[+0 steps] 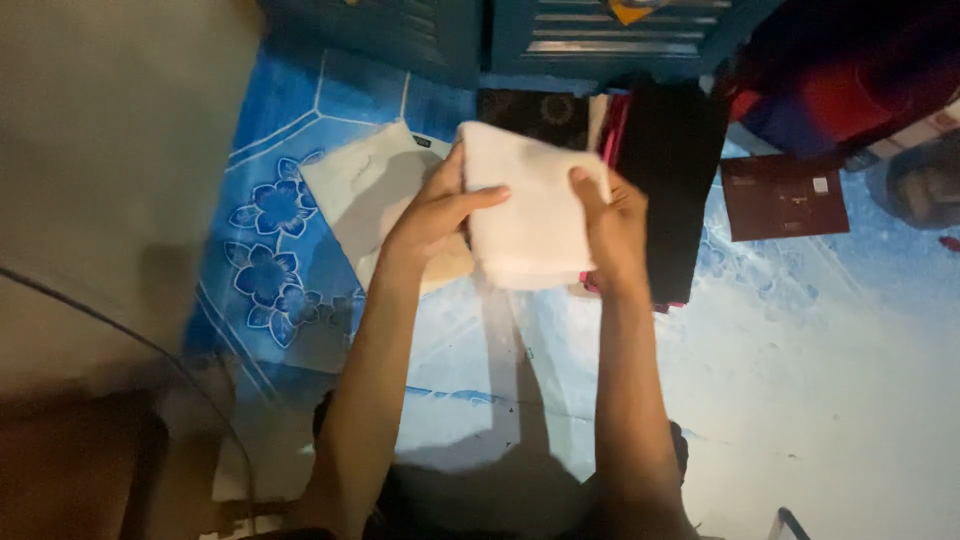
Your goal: Folding various pieces of cloth and fabric and placing them inside a plastic storage cabinet.
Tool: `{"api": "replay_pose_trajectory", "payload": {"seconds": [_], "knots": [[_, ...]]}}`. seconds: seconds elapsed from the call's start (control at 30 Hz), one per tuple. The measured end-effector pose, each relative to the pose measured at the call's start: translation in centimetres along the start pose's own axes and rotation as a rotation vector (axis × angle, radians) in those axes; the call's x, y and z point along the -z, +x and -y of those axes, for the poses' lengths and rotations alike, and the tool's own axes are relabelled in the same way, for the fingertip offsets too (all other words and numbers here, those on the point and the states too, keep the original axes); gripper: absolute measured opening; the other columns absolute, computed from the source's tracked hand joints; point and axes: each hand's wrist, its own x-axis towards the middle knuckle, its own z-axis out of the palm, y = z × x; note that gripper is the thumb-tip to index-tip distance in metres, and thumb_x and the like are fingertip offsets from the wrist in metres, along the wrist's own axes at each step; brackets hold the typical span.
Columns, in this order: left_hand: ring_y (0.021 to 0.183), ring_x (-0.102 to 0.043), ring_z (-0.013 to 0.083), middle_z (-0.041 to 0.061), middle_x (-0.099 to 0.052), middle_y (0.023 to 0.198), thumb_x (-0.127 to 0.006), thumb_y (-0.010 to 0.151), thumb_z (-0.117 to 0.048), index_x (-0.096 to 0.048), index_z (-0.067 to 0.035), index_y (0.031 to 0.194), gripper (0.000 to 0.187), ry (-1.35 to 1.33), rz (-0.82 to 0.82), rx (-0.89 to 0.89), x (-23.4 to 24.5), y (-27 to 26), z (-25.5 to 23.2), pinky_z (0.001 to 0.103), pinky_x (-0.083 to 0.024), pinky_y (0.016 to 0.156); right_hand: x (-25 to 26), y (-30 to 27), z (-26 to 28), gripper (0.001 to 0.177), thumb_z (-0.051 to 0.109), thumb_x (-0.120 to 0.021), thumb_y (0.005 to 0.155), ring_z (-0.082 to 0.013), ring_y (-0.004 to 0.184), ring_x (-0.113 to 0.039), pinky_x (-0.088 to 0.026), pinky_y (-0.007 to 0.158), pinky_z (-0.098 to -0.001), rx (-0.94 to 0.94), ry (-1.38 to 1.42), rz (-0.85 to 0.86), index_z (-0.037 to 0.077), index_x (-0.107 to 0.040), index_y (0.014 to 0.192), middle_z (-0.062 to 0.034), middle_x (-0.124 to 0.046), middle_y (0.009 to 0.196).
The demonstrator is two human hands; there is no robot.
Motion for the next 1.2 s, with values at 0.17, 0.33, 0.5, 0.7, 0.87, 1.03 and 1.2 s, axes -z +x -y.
{"api": "replay_pose_trajectory", "payload": {"seconds": [0.17,0.33,0.5,0.7,0.87,1.03,1.2], "knots": [[0.125,-0.066,0.0226,0.015,-0.067,0.138,-0.082,0.086,0.000,-0.036,-0.008,0.157,0.085,-0.020,0.082,-0.199,-3.9,7.7,2.2,0.034,-0.054,0.105,5.1,3.4,0.0,0.025,0.026,-0.069,0.103,-0.0073,0.079,-0.065,-0.053,0.070,-0.0234,0.294,0.097,-0.076,0.003,-0.074,0.110,0.0010,-0.075,0.094],[0.115,-0.070,0.0253,0.017,-0.069,0.132,-0.080,0.083,-0.001,-0.032,-0.016,0.160,0.091,-0.093,0.085,-0.234,-11.5,10.6,-0.1,0.037,-0.059,0.097,10.7,4.6,2.0,0.023,0.024,-0.067,0.109,-0.0067,0.087,-0.062,-0.051,0.079,-0.0248,0.429,0.036,-0.169,0.002,-0.073,0.113,0.0026,-0.072,0.099],[0.121,-0.068,0.0256,0.014,-0.052,0.149,-0.080,0.084,0.004,-0.036,-0.014,0.158,0.087,-0.011,0.043,-0.443,-14.5,12.1,9.6,0.040,-0.060,0.099,15.5,4.2,-5.5,0.018,0.018,-0.068,0.109,-0.0069,0.087,-0.059,-0.049,0.077,-0.0260,0.437,-0.122,-0.279,0.001,-0.072,0.112,0.0025,-0.069,0.099],[0.114,-0.067,0.0277,0.018,-0.065,0.132,-0.074,0.078,0.004,-0.025,-0.017,0.160,0.098,0.244,-0.021,-0.003,-14.0,8.0,17.7,0.038,-0.056,0.094,16.0,1.9,-11.6,0.029,0.026,-0.072,0.096,-0.0131,0.063,-0.060,-0.046,0.051,-0.0325,-0.142,-0.305,-0.334,-0.003,-0.072,0.096,-0.0069,-0.070,0.079],[0.116,-0.070,0.0301,0.021,-0.067,0.130,-0.075,0.079,-0.004,-0.024,-0.014,0.160,0.096,0.244,-0.062,-0.032,-14.5,7.3,18.3,0.040,-0.056,0.097,15.9,2.9,-10.8,0.036,0.031,-0.075,0.096,-0.0149,0.065,-0.063,-0.047,0.054,-0.0316,-0.141,-0.367,-0.381,-0.004,-0.072,0.101,-0.0101,-0.070,0.079],[0.115,-0.068,0.0333,0.022,-0.067,0.130,-0.079,0.079,-0.010,-0.026,-0.014,0.159,0.096,0.455,-0.117,-0.038,-15.7,6.7,15.7,0.042,-0.053,0.098,16.5,4.7,-11.3,0.034,0.028,-0.074,0.096,-0.0150,0.074,-0.065,-0.050,0.064,-0.0312,0.005,-0.349,-0.426,-0.004,-0.071,0.106,-0.0119,-0.074,0.086],[0.113,-0.068,0.0365,0.023,-0.067,0.130,-0.078,0.081,-0.021,-0.031,-0.014,0.157,0.090,0.583,-0.123,-0.032,-15.1,5.9,16.9,0.043,-0.053,0.097,17.5,4.5,-14.2,0.039,0.033,-0.077,0.096,-0.0262,0.083,-0.067,-0.052,0.072,-0.0402,0.047,-0.548,-0.464,-0.001,-0.070,0.113,-0.0177,-0.074,0.093]]}}
